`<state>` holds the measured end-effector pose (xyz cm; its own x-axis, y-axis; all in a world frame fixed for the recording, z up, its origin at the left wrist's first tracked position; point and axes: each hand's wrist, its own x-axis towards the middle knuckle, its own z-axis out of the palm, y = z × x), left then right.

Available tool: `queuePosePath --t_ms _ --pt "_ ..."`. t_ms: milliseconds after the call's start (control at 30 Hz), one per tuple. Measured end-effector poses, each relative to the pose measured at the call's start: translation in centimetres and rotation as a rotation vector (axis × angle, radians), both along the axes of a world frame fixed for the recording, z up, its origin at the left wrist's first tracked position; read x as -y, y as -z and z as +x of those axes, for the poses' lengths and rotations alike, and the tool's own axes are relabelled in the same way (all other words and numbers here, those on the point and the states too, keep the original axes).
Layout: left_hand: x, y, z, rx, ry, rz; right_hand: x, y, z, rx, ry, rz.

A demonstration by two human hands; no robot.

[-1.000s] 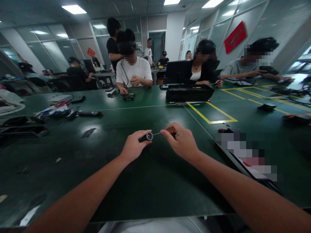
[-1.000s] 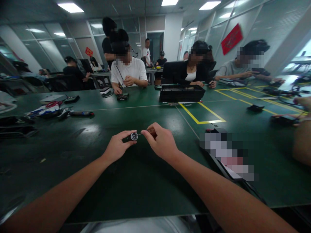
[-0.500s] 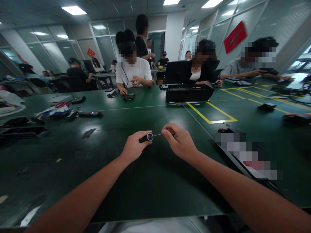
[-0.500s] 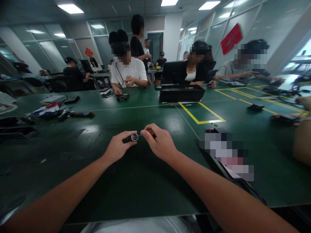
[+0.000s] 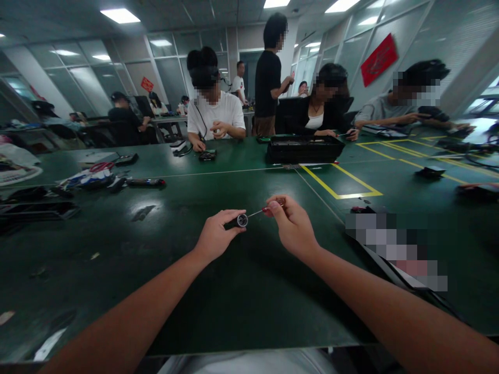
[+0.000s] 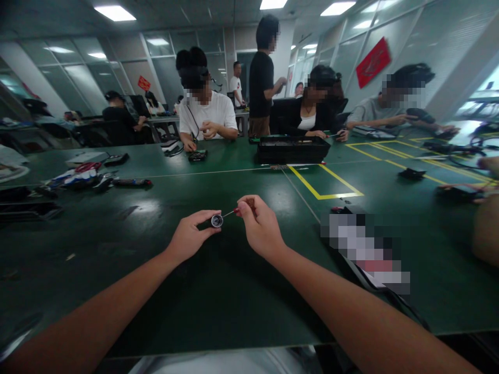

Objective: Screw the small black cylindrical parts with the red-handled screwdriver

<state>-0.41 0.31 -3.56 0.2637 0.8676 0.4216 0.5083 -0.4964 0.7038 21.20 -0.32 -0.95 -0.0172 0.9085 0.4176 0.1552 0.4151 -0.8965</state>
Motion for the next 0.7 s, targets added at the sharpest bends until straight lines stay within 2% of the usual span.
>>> queuePosePath --t_ms 133,200,267,433,700 --pt "0.2 -0.4 0.0 0.007 0.007 0.116 -1.1 0.3 -0.1 -0.448 -0.146 -0.329" --pt "0.1 -0.4 0.1 0.004 0.004 0.121 -1.4 0.5 -0.1 -0.535 -0.175 -0.353" --pt "0.1 -0.4 0.1 0.001 0.001 0.095 -1.4 0.8 -0.2 -0.496 -0.114 -0.268" --pt "0.0 -0.4 0.3 0.040 -0.012 0.063 -0.6 0.8 -0.1 -0.169 0.026 -0.037" --pt "-0.3 0.1 0.1 0.016 -0.030 0.079 0.2 0.4 0.0 0.080 0.056 0.125"
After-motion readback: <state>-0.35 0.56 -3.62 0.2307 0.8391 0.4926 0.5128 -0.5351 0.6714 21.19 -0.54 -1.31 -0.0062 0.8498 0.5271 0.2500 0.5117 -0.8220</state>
